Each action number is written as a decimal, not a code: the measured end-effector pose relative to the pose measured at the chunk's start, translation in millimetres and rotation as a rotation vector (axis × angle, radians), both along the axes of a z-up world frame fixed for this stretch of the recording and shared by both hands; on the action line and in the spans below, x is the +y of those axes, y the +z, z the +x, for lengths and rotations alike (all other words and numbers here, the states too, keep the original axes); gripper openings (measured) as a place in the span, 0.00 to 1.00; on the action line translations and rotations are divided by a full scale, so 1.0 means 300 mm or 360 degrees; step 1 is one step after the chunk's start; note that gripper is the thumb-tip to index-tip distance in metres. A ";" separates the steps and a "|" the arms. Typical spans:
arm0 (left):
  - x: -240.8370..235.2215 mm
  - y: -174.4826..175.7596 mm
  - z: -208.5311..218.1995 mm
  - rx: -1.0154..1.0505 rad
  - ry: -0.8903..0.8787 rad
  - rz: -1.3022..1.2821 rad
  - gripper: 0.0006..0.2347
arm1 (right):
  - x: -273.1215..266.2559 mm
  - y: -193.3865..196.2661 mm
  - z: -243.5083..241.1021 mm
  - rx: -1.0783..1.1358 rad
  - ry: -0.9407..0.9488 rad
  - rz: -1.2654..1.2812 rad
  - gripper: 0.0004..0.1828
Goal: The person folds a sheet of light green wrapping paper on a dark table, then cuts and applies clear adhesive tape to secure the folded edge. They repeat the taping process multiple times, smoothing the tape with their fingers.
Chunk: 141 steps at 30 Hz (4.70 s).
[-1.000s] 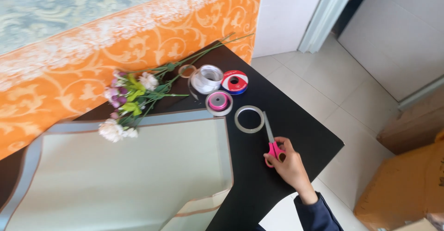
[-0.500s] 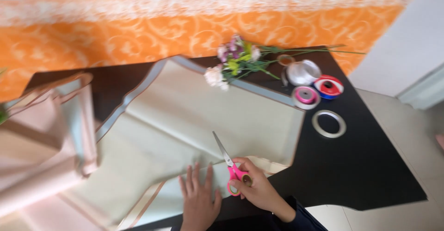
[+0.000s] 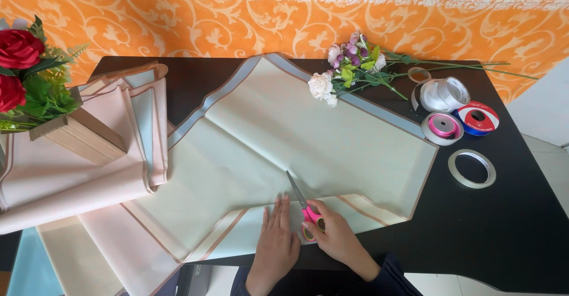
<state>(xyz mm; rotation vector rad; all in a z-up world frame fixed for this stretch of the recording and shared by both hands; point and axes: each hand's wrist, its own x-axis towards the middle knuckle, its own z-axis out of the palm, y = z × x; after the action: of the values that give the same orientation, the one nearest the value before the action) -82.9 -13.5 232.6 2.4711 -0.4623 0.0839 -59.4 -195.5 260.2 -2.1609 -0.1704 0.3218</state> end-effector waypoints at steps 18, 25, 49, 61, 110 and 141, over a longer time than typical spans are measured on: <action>-0.081 0.058 0.018 -0.0194 -0.0053 0.0118 0.27 | -0.002 0.023 -0.017 -0.0845 0.0216 -0.0594 0.22; -0.240 0.239 0.062 -0.0313 -0.0270 0.0208 0.28 | -0.182 0.168 -0.024 -0.0796 0.0140 -0.0327 0.26; -1.137 0.140 0.633 -0.0073 -0.1373 0.0272 0.21 | -1.017 -0.082 0.118 -0.0335 -0.0936 -0.1310 0.21; -0.855 0.345 0.663 -0.0423 -0.1509 -0.0403 0.08 | -0.800 0.163 0.064 -0.0975 -0.0840 -0.0369 0.12; 0.251 0.329 0.131 -0.0314 0.0255 -0.1327 0.06 | 0.157 0.216 0.319 -0.1508 0.0912 0.0650 0.13; 0.143 0.264 0.121 -0.0436 0.0281 -0.1669 0.07 | 0.110 0.160 0.316 -0.1321 0.0735 0.1066 0.17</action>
<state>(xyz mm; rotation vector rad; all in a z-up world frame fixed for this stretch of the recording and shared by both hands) -46.7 29.5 311.8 1.4557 -0.2116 0.5823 35.5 -162.6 308.1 -1.4450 -1.0870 -0.3624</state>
